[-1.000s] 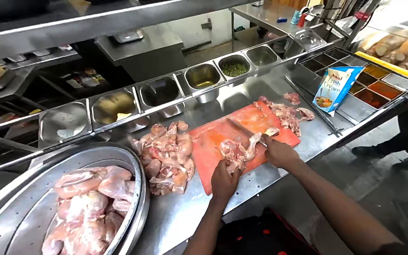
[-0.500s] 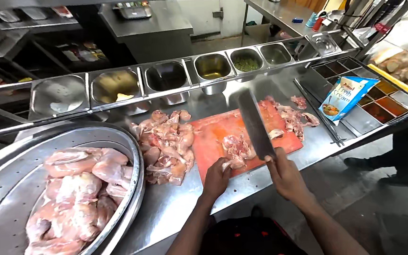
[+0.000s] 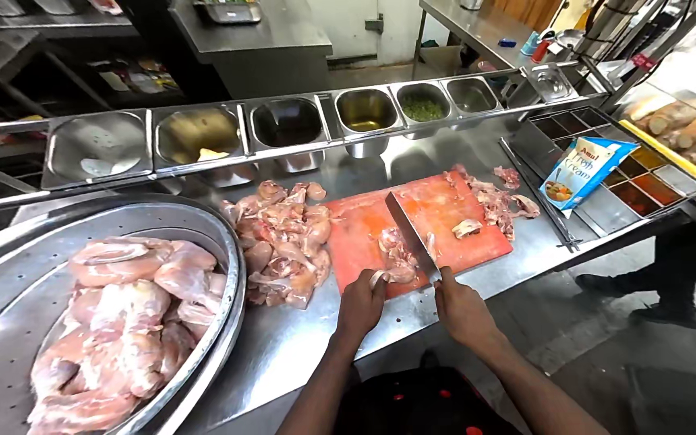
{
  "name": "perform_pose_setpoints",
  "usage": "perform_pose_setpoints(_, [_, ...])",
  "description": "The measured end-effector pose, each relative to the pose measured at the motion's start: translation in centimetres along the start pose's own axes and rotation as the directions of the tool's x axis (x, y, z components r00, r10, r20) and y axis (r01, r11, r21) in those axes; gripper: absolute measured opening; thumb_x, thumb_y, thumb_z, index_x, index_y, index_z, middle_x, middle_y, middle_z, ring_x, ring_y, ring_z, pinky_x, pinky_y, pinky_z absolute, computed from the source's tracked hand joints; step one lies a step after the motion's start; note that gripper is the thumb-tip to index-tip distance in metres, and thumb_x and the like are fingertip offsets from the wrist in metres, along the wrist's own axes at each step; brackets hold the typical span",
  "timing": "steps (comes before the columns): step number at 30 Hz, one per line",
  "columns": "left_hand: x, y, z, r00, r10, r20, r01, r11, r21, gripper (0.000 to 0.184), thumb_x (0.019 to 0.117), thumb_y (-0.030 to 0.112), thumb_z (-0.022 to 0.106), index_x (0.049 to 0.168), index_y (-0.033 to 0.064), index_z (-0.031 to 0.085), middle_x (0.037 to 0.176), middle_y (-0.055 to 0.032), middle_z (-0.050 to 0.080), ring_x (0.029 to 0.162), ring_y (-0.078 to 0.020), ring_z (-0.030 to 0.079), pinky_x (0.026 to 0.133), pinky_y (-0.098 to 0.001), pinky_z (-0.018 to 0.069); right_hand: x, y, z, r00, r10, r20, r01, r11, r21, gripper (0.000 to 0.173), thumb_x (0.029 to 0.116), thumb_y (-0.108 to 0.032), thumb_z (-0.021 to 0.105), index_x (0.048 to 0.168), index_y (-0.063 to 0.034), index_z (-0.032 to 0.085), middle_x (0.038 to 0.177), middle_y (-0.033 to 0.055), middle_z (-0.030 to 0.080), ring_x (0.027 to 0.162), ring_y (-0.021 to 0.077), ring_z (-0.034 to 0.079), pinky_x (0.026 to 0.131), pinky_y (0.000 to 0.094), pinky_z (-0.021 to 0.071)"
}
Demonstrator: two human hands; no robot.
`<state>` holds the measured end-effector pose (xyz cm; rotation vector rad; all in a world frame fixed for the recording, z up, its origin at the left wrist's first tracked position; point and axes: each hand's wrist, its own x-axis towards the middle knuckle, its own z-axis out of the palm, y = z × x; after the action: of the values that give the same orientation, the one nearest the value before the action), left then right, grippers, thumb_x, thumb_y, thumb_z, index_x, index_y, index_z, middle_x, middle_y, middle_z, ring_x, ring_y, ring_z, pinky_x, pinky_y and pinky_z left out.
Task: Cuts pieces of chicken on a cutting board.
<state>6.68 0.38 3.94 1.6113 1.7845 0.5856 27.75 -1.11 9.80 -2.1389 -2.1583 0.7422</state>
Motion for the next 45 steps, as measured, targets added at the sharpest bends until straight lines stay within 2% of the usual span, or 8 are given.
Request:
perform_pose_setpoints(8, [-0.1, -0.1, 0.2, 1.0, 0.024, -0.008, -0.024, 0.999, -0.024, 0.041, 0.1083, 0.043, 0.046, 0.115, 0.0072, 0.066, 0.082, -0.0096, 0.069, 0.078, -0.0262, 0.07, 0.077, -0.0501, 0.0573, -0.4, -0.7, -2.8, 0.983, -0.107, -0.146, 0.11, 0.994, 0.014, 0.027, 0.1083, -0.028, 0.044, 0.125, -0.009, 0.053, 0.076, 0.0127, 0.066, 0.072, 0.0347, 0.071, 0.066, 0.0534, 0.0571])
perform_pose_setpoints(13, [-0.3, 0.2, 0.0, 0.999, -0.019, 0.028, 0.02, 0.999, -0.035, 0.042, 0.109, 0.042, 0.045, 0.116, 0.0069, 0.066, 0.083, -0.011, 0.069, 0.079, -0.0278, 0.069, 0.077, -0.0513, 0.0565, -2.3, -4.3, -10.9, 0.474, -0.263, -0.84, 0.476, 0.88, -0.007, 0.04, 0.1109, -0.034, 0.037, 0.122, 0.0024, 0.05, 0.068, 0.0057, 0.059, 0.051, 0.018, 0.061, 0.044, 0.0411, 0.0543])
perform_pose_setpoints(18, [-0.5, 0.7, 0.3, 0.997, -0.049, 0.059, 0.05, 0.999, -0.016, 0.044, 0.1099, 0.041, 0.043, 0.116, 0.0037, 0.065, 0.087, -0.0154, 0.069, 0.086, -0.0324, 0.07, 0.083, -0.0539, 0.0556, 3.4, -1.4, -0.5, 0.999, -0.05, -0.005, 0.05, 0.998, 0.033, 0.032, 0.1035, -0.024, 0.052, 0.129, -0.0049, 0.046, 0.09, 0.0185, 0.067, 0.083, 0.0384, 0.071, 0.074, 0.0573, 0.0578])
perform_pose_setpoints(28, [-0.7, 1.3, -1.4, 0.986, -0.128, 0.108, 0.099, 0.967, 0.235, 0.048, 0.1089, 0.049, 0.039, 0.125, 0.0118, 0.064, 0.097, -0.0143, 0.073, 0.095, -0.0335, 0.072, 0.083, -0.0551, 0.0561, 5.9, -0.8, -1.6, 0.977, 0.03, 0.21, -0.031, 1.0, 0.003, 0.029, 0.1079, -0.03, 0.049, 0.128, -0.0088, 0.048, 0.088, 0.0158, 0.066, 0.076, 0.0332, 0.071, 0.069, 0.0518, 0.0586])
perform_pose_setpoints(32, [-0.6, 0.5, -1.2, 0.986, -0.125, 0.107, 0.102, 0.975, 0.199, 0.049, 0.1086, 0.051, 0.039, 0.123, 0.0115, 0.065, 0.095, -0.0147, 0.073, 0.093, -0.0346, 0.072, 0.082, -0.0569, 0.0559, 2.7, -1.6, -7.4, 0.975, -0.152, -0.162, 0.166, 0.983, 0.077, 0.028, 0.1094, -0.026, 0.046, 0.125, -0.0038, 0.054, 0.074, 0.0133, 0.063, 0.067, 0.0324, 0.067, 0.062, 0.0536, 0.056])
perform_pose_setpoints(37, [-1.1, 0.1, -0.8, 0.994, -0.086, 0.073, 0.068, 0.974, 0.218, 0.045, 0.1093, 0.045, 0.039, 0.119, 0.0105, 0.066, 0.09, -0.0135, 0.072, 0.088, -0.0342, 0.072, 0.078, -0.0555, 0.0562, 0.6, -3.2, -10.0, 0.67, -0.163, -0.724, 0.386, 0.91, 0.152, 0.041, 0.11, -0.037, 0.035, 0.125, -0.0022, 0.049, 0.064, 0.0046, 0.057, 0.047, 0.0199, 0.059, 0.042, 0.0439, 0.0528])
perform_pose_setpoints(41, [-1.3, 0.0, -0.9, 0.995, -0.071, 0.072, 0.058, 0.983, 0.175, 0.048, 0.1089, 0.046, 0.039, 0.119, 0.0094, 0.067, 0.09, -0.0138, 0.072, 0.089, -0.0336, 0.072, 0.081, -0.0562, 0.056, 4.0, -1.7, -2.1, 0.999, -0.047, -0.021, 0.049, 0.996, 0.08, 0.034, 0.1043, -0.023, 0.051, 0.132, -0.0035, 0.046, 0.088, 0.0178, 0.066, 0.08, 0.0374, 0.07, 0.071, 0.0568, 0.0576])
perform_pose_setpoints(45, [-1.8, -1.0, -2.1, 0.998, -0.041, -0.048, 0.045, 0.995, 0.085, 0.043, 0.1082, 0.039, 0.043, 0.112, 0.0046, 0.069, 0.088, -0.0165, 0.072, 0.087, -0.0364, 0.071, 0.08, -0.0608, 0.055, 5.3, -1.3, -0.7, 0.95, 0.038, 0.308, -0.045, 0.999, 0.016, 0.04, 0.0991, -0.019, 0.06, 0.133, -0.0061, 0.044, 0.099, 0.0198, 0.067, 0.089, 0.0385, 0.071, 0.076, 0.0568, 0.0577])
